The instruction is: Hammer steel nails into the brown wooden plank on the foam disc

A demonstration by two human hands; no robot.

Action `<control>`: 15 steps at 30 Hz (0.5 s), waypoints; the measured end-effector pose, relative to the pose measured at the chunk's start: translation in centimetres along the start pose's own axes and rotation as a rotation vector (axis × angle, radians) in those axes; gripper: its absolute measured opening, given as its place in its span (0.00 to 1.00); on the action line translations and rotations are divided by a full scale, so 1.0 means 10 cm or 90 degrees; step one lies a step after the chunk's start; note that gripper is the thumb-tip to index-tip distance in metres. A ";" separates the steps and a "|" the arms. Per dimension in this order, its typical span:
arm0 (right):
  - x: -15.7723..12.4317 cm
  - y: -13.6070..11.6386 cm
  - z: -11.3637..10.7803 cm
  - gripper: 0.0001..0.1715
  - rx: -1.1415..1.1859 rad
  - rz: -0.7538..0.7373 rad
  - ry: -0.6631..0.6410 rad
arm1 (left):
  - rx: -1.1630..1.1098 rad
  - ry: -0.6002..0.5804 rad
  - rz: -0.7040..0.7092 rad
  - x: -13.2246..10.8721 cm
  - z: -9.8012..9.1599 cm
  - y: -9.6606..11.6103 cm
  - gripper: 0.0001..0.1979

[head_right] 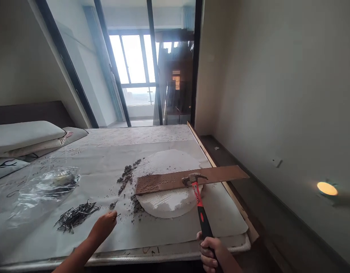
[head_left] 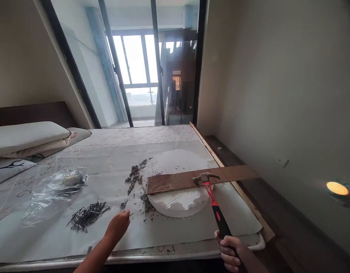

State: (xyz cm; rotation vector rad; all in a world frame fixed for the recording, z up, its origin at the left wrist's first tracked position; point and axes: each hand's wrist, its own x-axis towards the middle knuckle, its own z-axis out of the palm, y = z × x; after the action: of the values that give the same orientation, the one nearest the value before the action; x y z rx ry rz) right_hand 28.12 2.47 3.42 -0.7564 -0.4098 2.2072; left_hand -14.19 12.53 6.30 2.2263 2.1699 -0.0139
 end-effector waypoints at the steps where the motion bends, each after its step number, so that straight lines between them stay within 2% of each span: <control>1: 0.01 -0.01 -0.01 0.12 0.002 -0.004 0.006 | -0.039 0.022 0.006 0.03 -0.07 0.01 0.11; 4: -0.01 -0.03 0.01 0.12 0.024 -0.015 0.027 | -0.214 0.054 0.018 0.08 -0.33 0.15 0.11; 8: -0.05 -0.09 0.11 0.11 0.042 -0.007 -0.004 | -0.392 0.014 0.019 0.20 -0.64 0.55 0.18; 12: -0.09 -0.14 0.17 0.09 0.039 -0.014 -0.026 | -0.488 -0.008 0.070 0.48 -0.74 1.11 0.21; 15: -0.09 -0.15 0.15 0.09 -0.022 -0.029 0.020 | -0.534 0.003 0.115 0.75 -0.74 1.58 0.22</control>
State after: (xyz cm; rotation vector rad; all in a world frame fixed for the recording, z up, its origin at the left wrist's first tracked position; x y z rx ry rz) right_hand 28.45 2.73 5.65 -0.7918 -0.4466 2.1473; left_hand 1.71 19.83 13.76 1.8692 1.5191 0.7492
